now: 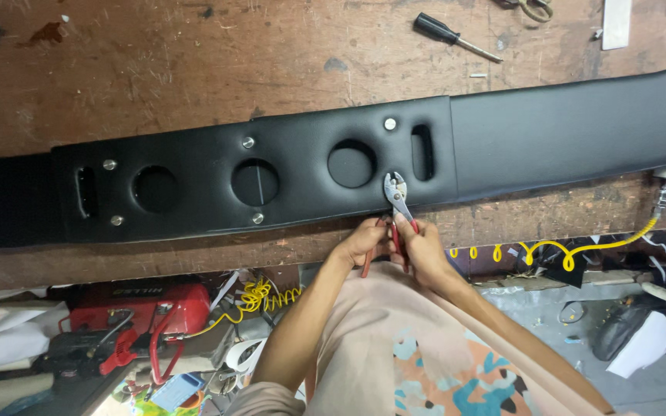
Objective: The person uses pliers to tighten bolts on a long black plastic car part placed on a wooden workbench. They repeatedly adjust the part's position and continue tightening multiple bolts along its length.
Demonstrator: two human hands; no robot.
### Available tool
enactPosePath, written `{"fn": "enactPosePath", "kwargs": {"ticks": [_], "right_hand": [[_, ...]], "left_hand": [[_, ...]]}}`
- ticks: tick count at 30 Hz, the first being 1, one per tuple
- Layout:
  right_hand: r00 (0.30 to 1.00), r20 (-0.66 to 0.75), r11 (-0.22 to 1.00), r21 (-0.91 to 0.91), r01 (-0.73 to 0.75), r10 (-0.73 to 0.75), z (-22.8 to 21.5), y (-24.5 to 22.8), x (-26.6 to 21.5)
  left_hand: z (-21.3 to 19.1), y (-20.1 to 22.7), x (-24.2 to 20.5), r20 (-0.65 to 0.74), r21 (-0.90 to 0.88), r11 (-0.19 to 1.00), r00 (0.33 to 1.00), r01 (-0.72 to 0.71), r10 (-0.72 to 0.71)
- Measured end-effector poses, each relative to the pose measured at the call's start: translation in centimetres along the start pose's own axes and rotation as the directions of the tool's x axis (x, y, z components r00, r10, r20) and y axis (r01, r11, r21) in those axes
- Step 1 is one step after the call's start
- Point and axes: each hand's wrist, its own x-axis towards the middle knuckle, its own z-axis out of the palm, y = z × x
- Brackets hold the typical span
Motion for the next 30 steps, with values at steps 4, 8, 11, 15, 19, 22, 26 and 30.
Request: {"fn": "enactPosePath", "kwargs": {"ticks": [4, 8, 11, 15, 19, 22, 26, 30], "right_hand": [[0.985, 0.159, 0.995, -0.081, -0.060, 0.072, -1.3, -1.7, -0.4], [0.961, 0.256, 0.988, -0.137, -0.074, 0.107, -3.0, -4.4, -2.5], [0.905, 0.399, 0.987, -0.108, -0.116, 0.150, -3.8, -6.7, -2.9], [0.871, 0.470, 0.988, -0.120, -0.098, 0.143, -4.8, -7.7, -2.6], [0.938, 0.346, 0.926, -0.350, 0.138, -0.009, -5.2, -7.6, -3.1], [0.886, 0.192, 0.344, -0.871, 0.352, -0.421, -4.3, -6.7, -4.4], [0.590, 0.281, -0.422, -0.900, -0.113, -0.757, -0.7, -5.0, -5.3], [0.618, 0.269, -0.441, -0.886, -0.141, -0.738, 1.1, -4.7, -5.9]], "left_hand": [[-0.5, 0.1, 0.2, 0.073, -0.064, 0.997, 0.997, -0.036, 0.041], [0.4, 0.6, -1.0, -0.003, -0.039, 0.999, 1.000, 0.023, -0.023], [1.5, 2.1, -1.5, 0.067, -0.058, 0.998, 0.997, 0.026, -0.022], [2.9, 3.0, -2.3, 0.147, -0.091, 0.996, 0.989, 0.027, -0.013], [3.6, 3.7, -2.7, 0.186, -0.109, 0.994, 0.983, 0.020, 0.001], [3.8, 3.7, -3.0, 0.184, -0.072, 0.997, 0.983, -0.010, 0.023], [4.4, 4.2, -2.8, 0.188, -0.081, 0.997, 0.982, 0.003, 0.013], [4.3, 4.7, -3.6, 0.189, -0.047, 0.997, 0.979, -0.067, 0.075]]}}
